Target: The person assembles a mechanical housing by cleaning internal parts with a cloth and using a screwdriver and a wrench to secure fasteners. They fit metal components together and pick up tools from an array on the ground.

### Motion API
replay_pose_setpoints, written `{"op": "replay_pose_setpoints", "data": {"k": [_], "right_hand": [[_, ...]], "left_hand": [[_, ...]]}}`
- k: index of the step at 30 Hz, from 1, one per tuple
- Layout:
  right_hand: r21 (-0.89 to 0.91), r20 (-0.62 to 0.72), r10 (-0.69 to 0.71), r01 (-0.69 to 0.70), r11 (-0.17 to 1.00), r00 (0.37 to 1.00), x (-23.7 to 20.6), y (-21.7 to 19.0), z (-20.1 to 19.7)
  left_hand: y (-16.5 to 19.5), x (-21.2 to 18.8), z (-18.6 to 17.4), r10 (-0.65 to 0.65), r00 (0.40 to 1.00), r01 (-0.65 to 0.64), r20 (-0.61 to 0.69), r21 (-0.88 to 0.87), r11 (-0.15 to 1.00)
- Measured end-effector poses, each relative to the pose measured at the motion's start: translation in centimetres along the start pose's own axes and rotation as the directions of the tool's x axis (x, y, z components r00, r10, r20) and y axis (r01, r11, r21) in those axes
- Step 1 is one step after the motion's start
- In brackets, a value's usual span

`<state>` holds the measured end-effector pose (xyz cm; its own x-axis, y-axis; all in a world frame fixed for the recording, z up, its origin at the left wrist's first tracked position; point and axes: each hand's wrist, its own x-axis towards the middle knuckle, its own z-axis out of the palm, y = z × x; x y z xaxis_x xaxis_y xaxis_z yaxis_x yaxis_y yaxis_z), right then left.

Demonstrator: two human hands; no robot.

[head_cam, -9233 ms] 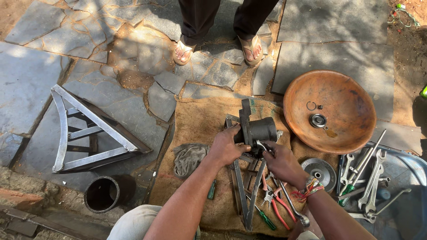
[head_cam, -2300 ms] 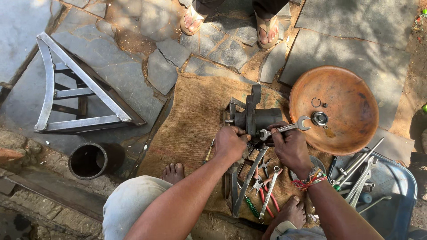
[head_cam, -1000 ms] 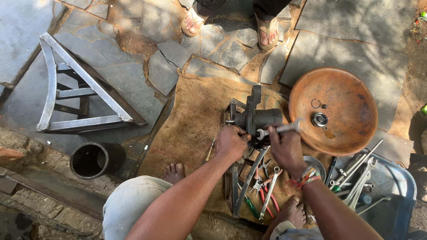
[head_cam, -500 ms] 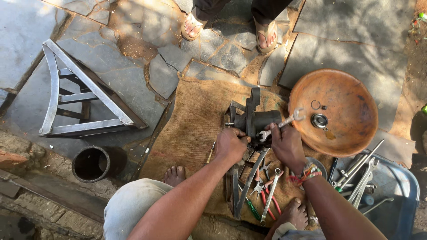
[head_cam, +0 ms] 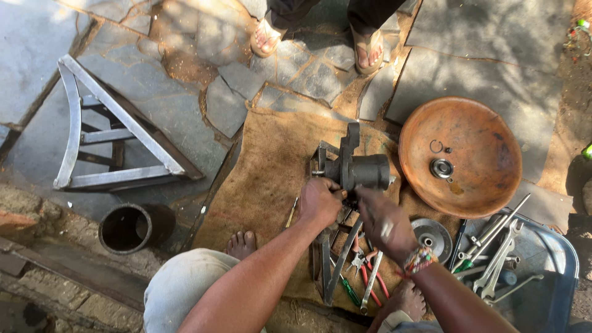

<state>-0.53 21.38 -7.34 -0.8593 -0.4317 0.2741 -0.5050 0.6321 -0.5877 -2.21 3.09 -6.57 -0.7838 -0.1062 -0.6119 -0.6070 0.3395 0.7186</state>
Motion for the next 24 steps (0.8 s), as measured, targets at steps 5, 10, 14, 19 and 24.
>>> {"op": "replay_pose_setpoints", "data": {"k": [5,10,14,19,24], "right_hand": [[-0.012,0.014,0.189,-0.189,0.982,0.982,-0.7,1.1,-0.5],[0.002,0.076,0.517,-0.518,0.855,0.853,1.7,3.0,-0.3],[0.068,0.026,0.533,-0.533,0.843,0.846,2.8,2.7,-0.2],[0.147,0.005,0.429,-0.425,0.893,0.903,2.2,2.5,-0.1],[0.151,0.069,0.435,-0.440,0.885,0.898,2.0,2.5,0.2]], "left_hand": [[0.5,-0.1,-0.1,-0.107,0.993,0.110,0.043,-0.077,0.991],[0.8,-0.4,-0.3,-0.083,0.996,0.084,0.040,-0.028,0.996],[0.9,-0.6,-0.6,-0.079,0.993,0.082,0.084,-0.033,0.996],[0.8,-0.6,-0.4,-0.057,0.998,0.057,0.037,0.000,0.998],[0.7,-0.6,-0.4,-0.044,0.998,0.044,0.046,0.020,0.999]]}}
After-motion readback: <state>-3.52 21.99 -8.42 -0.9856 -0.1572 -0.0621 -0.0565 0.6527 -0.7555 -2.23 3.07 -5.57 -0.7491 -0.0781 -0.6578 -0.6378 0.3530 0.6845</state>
